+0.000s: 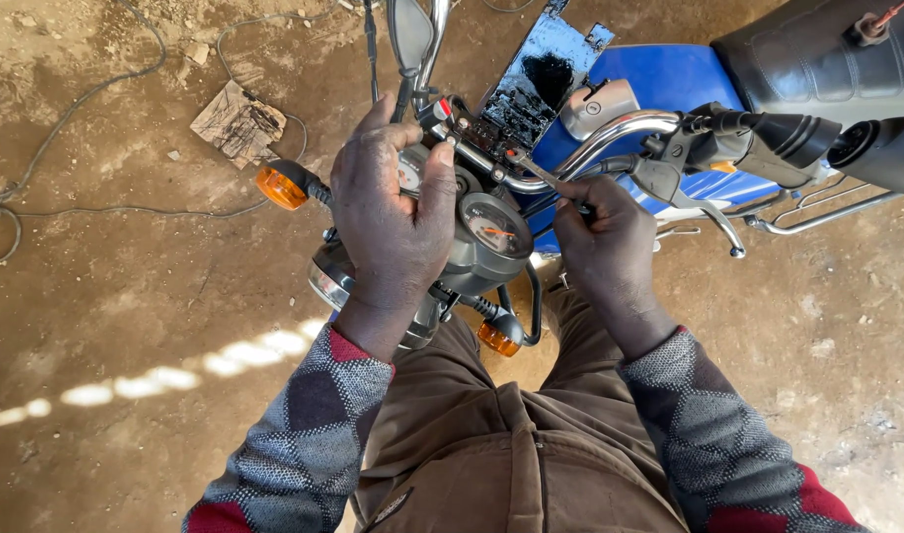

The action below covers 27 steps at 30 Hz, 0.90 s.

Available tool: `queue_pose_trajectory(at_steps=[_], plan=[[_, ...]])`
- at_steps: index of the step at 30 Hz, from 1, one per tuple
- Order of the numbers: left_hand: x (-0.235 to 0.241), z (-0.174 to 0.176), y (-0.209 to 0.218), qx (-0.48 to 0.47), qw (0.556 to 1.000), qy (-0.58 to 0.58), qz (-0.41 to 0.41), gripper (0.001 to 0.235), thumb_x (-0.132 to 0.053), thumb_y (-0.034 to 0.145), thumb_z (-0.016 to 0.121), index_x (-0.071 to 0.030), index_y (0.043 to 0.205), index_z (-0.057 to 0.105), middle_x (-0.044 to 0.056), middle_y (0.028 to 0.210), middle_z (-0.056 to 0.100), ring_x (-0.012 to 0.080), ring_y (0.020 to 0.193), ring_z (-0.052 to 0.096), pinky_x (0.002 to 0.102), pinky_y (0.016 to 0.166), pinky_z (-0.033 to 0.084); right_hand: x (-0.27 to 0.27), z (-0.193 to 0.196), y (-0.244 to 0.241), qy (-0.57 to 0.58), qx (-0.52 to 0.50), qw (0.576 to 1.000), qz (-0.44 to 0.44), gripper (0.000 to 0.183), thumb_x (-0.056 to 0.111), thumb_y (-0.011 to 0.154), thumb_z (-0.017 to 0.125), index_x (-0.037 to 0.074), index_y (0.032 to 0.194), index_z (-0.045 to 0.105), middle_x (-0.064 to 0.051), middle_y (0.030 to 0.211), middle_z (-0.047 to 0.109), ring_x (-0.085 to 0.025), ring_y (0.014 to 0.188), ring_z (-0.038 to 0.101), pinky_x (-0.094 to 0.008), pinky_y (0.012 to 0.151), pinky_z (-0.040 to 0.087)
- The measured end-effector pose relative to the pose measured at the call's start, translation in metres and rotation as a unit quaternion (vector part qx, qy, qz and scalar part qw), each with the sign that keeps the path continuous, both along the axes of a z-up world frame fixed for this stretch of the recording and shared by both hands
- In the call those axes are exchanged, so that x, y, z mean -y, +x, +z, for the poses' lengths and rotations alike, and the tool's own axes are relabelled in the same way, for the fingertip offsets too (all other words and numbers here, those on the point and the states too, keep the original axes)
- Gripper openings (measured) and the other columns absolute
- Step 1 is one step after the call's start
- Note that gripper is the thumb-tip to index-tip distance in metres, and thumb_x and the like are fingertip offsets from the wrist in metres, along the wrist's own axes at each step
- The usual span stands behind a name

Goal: Tightening bolts on a motorcycle handlebar assembly using a small wrench

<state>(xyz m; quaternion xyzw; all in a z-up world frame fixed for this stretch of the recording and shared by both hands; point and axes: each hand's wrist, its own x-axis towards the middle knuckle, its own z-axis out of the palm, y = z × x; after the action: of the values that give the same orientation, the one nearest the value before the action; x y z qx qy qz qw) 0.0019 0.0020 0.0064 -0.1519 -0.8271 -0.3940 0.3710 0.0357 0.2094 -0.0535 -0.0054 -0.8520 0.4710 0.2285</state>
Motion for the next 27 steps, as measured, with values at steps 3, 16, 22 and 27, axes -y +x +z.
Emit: queue_pose_trajectory(at_steps=[3, 16, 22, 27], plan=[[0.0, 0.0, 0.0, 0.0, 1.0, -0.001, 0.003, 0.019, -0.02, 0.099, 0.07, -0.005, 0.107, 0.062, 0.019, 0.132, 0.065, 0.036, 0.129, 0.061, 0.05, 0.109, 0.047, -0.008, 0.004, -0.005, 0.086, -0.035, 0.995, 0.047, 0.027, -0.002, 0.091, 0.062, 0.005, 0.111, 0.079, -0.006, 0.086, 0.069, -0.017, 0.069, 0.059, -0.033, 0.06, 0.047], [-0.001, 0.003, 0.001, -0.012, 1.0, 0.006, 0.003, 0.018, -0.018, 0.098, 0.072, -0.005, 0.106, 0.062, 0.021, 0.13, 0.065, 0.0353, 0.125, 0.064, 0.048, 0.108, 0.047, -0.017, 0.002, -0.005, 0.084, 0.055, 0.992, 0.083, 0.028, 0.007, 0.099, 0.059, 0.008, 0.122, 0.075, -0.002, 0.084, 0.068, -0.015, 0.066, 0.057, -0.031, 0.062, 0.046], [0.001, 0.002, 0.0, -0.008, 1.0, 0.004, -0.005, 0.019, -0.018, 0.098, 0.071, -0.004, 0.107, 0.061, 0.021, 0.13, 0.065, 0.0366, 0.126, 0.063, 0.049, 0.109, 0.047, 0.004, 0.014, 0.002, 0.116, 0.113, 0.985, 0.063, 0.025, 0.019, 0.096, 0.068, 0.014, 0.12, 0.073, -0.003, 0.079, 0.072, -0.017, 0.058, 0.058, -0.035, 0.057, 0.046], [0.001, 0.001, 0.001, -0.001, 1.0, 0.003, -0.002, 0.02, -0.02, 0.099, 0.07, -0.004, 0.108, 0.062, 0.021, 0.133, 0.064, 0.0367, 0.126, 0.064, 0.049, 0.108, 0.047, 0.023, 0.043, -0.013, 0.185, -0.009, 0.969, 0.163, 0.031, 0.021, 0.1, 0.07, -0.001, 0.122, 0.07, -0.016, 0.105, 0.077, -0.028, 0.082, 0.074, -0.039, 0.068, 0.058]])
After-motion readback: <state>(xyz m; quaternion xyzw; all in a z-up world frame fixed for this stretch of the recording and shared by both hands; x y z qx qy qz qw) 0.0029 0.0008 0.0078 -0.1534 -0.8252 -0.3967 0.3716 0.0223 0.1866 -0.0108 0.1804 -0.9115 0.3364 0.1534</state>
